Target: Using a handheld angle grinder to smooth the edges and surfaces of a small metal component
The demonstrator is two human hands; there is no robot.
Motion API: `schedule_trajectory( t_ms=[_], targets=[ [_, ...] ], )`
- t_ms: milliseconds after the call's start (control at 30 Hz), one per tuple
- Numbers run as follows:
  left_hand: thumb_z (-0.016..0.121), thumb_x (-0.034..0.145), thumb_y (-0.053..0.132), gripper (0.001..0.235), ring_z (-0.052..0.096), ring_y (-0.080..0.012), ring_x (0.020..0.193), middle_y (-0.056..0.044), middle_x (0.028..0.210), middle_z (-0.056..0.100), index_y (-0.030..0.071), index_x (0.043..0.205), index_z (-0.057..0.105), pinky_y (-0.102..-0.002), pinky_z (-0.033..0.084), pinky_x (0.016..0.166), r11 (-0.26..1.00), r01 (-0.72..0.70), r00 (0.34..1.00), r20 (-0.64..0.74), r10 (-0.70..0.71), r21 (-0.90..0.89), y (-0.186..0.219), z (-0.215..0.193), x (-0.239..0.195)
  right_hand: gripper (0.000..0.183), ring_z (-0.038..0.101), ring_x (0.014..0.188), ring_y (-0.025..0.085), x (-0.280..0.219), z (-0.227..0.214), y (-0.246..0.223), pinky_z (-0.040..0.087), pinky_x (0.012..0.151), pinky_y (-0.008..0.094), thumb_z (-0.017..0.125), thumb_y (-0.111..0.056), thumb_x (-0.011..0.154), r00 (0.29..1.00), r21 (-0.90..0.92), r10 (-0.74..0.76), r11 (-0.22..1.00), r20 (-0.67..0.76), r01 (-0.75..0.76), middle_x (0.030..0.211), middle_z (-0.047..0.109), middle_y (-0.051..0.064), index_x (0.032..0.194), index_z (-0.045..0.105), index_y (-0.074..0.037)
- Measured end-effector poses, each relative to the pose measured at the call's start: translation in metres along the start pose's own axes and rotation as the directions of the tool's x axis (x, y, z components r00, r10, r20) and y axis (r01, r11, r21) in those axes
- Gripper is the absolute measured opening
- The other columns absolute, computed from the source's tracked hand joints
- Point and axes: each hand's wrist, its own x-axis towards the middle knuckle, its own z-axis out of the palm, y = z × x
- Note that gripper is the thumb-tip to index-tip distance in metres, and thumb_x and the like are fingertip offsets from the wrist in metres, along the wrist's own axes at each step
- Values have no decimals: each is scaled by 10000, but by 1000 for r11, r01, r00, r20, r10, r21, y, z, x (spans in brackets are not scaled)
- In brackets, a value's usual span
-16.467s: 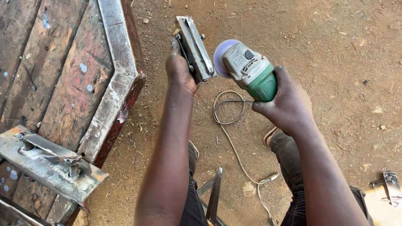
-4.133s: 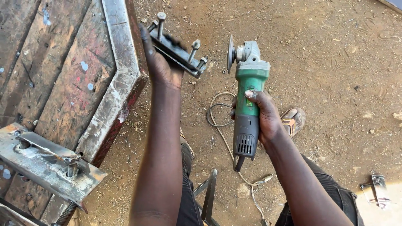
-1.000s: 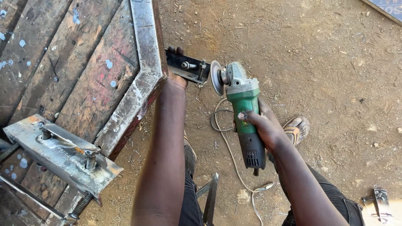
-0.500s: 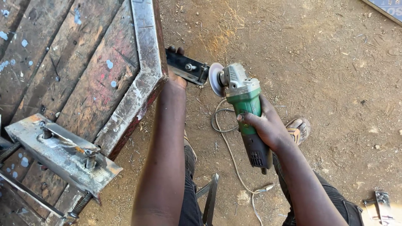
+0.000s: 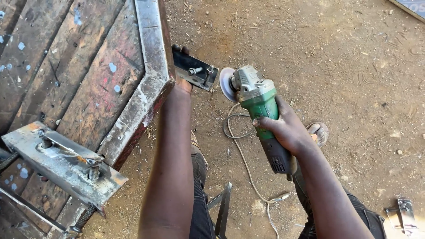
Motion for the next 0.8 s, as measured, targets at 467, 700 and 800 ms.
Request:
schedule_trajectory(
  t_ms=[467,700,800],
  targets=[
    [730,950,379,466,670,-304,1233,-70,1295,702,142,1333,609,-496,616,959,980,54,998,-10,-57,-189,-48,-25,10,656,604,1054,367,3,-7,0,450,885,480,774,-227,685,999,-74,-5,997,-42,2,1069,599,204,1279,576,-33],
    [593,888,661,409,777,-331,792,4,897,739,273,1017,578,-492,691,792,987,153,716,-693,-85,37,-13,61,17,751,652,1069,539,-8,9,-25,494,868,603,819,-224,696,984,-256,-24,966,-178,-23,1087,664,292,1351,499,-47],
    [597,893,639,401,771,-328,807,-10,904,738,256,1010,591,-485,681,797,985,173,717,-685,-129,-4,-17,67,8,802,655,1057,548,-5,9,-18,509,873,647,858,-301,696,975,-414,-34,908,-220,-61,1083,680,303,1372,494,-72]
  ],
)
